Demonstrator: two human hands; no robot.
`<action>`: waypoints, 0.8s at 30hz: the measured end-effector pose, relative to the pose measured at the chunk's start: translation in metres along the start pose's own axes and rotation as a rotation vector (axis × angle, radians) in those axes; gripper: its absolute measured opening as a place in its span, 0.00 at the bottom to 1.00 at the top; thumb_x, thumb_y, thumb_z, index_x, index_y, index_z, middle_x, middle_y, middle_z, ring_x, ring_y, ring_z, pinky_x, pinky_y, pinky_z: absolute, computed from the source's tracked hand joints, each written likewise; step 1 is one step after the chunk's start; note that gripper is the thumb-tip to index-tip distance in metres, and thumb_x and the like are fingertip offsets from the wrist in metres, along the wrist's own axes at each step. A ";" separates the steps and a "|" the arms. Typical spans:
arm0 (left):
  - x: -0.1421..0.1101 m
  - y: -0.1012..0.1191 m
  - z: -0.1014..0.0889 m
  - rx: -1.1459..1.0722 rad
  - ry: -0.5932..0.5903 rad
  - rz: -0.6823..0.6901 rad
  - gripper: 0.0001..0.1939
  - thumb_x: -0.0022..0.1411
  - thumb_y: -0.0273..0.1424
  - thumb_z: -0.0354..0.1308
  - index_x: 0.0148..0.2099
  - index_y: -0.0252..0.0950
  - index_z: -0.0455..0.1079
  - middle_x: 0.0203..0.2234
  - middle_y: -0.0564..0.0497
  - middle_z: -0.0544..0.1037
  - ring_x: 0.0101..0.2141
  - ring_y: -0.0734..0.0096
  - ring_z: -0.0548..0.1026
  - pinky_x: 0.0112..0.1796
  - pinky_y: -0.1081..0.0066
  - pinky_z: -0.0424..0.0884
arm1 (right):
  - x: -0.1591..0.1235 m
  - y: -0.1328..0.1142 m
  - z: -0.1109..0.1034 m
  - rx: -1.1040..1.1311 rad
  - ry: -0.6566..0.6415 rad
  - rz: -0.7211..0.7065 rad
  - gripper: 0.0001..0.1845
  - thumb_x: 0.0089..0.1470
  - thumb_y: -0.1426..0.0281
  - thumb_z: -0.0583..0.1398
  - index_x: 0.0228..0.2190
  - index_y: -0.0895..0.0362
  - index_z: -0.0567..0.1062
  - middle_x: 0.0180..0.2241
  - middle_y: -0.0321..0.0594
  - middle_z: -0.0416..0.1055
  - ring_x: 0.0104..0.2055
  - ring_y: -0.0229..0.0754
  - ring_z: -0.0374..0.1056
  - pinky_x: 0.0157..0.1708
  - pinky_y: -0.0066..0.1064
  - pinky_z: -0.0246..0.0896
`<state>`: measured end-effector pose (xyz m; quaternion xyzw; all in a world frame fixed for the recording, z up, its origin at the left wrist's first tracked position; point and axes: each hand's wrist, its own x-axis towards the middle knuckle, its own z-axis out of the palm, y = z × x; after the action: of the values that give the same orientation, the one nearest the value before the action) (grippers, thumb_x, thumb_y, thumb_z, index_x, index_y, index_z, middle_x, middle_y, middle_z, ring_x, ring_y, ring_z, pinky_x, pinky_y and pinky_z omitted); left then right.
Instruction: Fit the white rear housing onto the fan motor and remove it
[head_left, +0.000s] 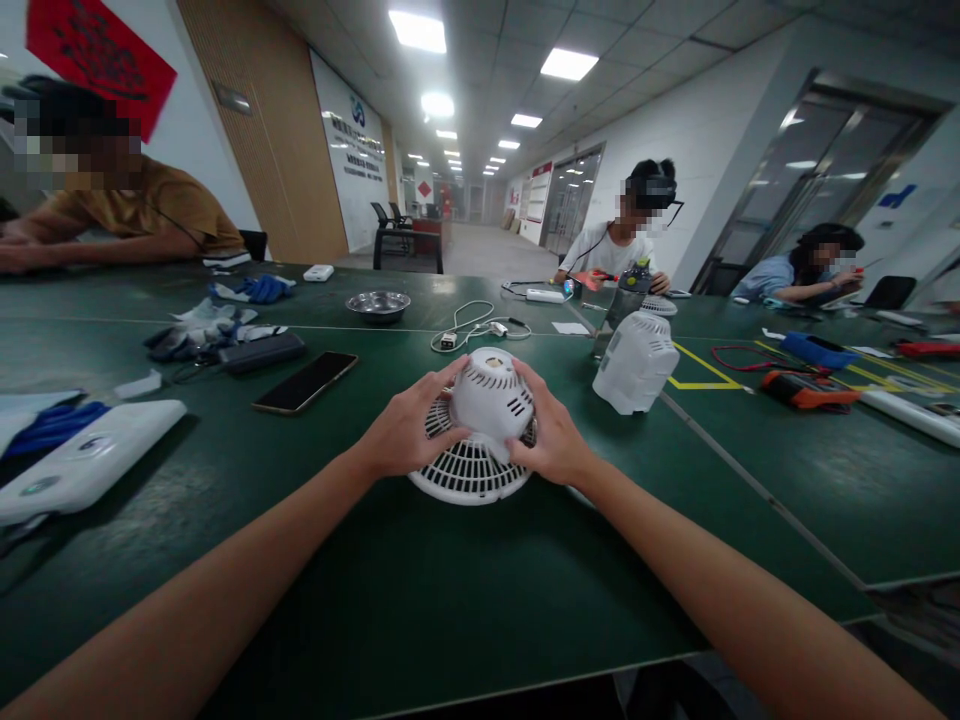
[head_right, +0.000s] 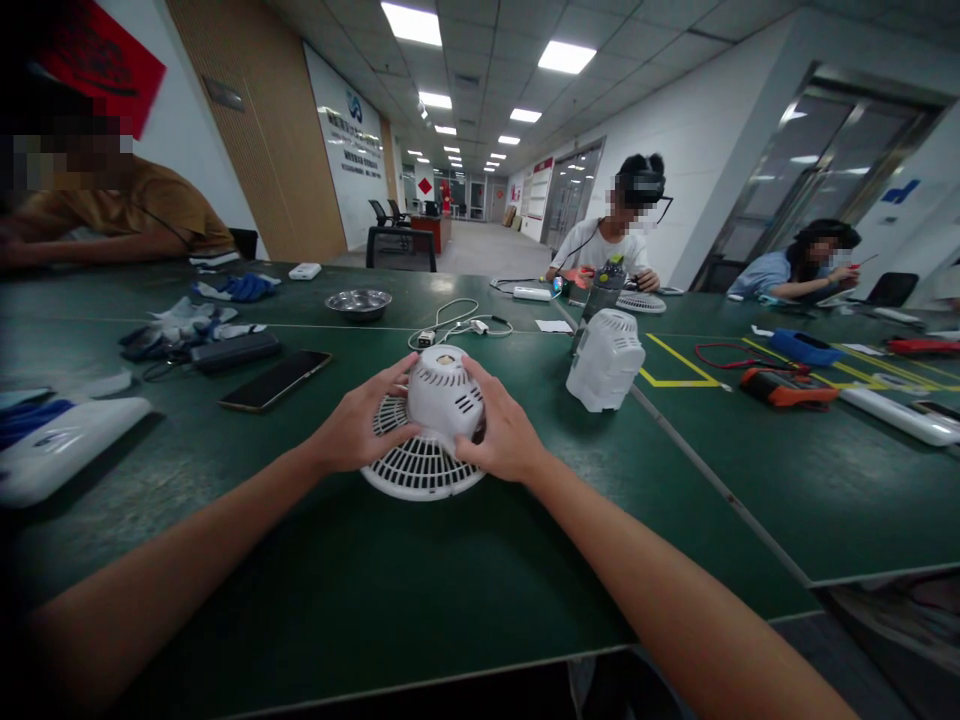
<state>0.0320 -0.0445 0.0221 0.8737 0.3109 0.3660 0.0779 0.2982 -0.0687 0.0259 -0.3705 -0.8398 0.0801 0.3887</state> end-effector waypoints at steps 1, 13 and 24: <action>-0.001 -0.001 0.000 -0.005 0.002 -0.005 0.46 0.64 0.45 0.61 0.75 0.44 0.42 0.59 0.40 0.71 0.49 0.53 0.77 0.53 0.50 0.73 | 0.000 0.004 -0.001 0.001 0.010 0.007 0.55 0.47 0.67 0.64 0.70 0.46 0.44 0.70 0.47 0.52 0.67 0.64 0.57 0.64 0.63 0.54; -0.002 -0.027 0.000 -0.018 0.024 -0.441 0.31 0.73 0.48 0.41 0.68 0.36 0.63 0.59 0.41 0.73 0.58 0.53 0.72 0.58 0.53 0.66 | 0.001 0.021 -0.010 0.105 -0.090 0.172 0.60 0.48 0.57 0.70 0.71 0.46 0.43 0.69 0.50 0.54 0.64 0.64 0.62 0.62 0.63 0.57; -0.007 -0.063 -0.001 -0.151 -0.129 -0.607 0.31 0.70 0.52 0.43 0.62 0.38 0.69 0.54 0.46 0.79 0.52 0.56 0.77 0.52 0.61 0.70 | 0.001 0.027 -0.008 0.175 -0.082 0.232 0.57 0.46 0.55 0.72 0.68 0.48 0.50 0.61 0.48 0.66 0.59 0.59 0.68 0.59 0.56 0.63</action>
<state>-0.0029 0.0008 -0.0043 0.7542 0.5237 0.2920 0.2678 0.3189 -0.0504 0.0209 -0.4263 -0.7962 0.2125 0.3730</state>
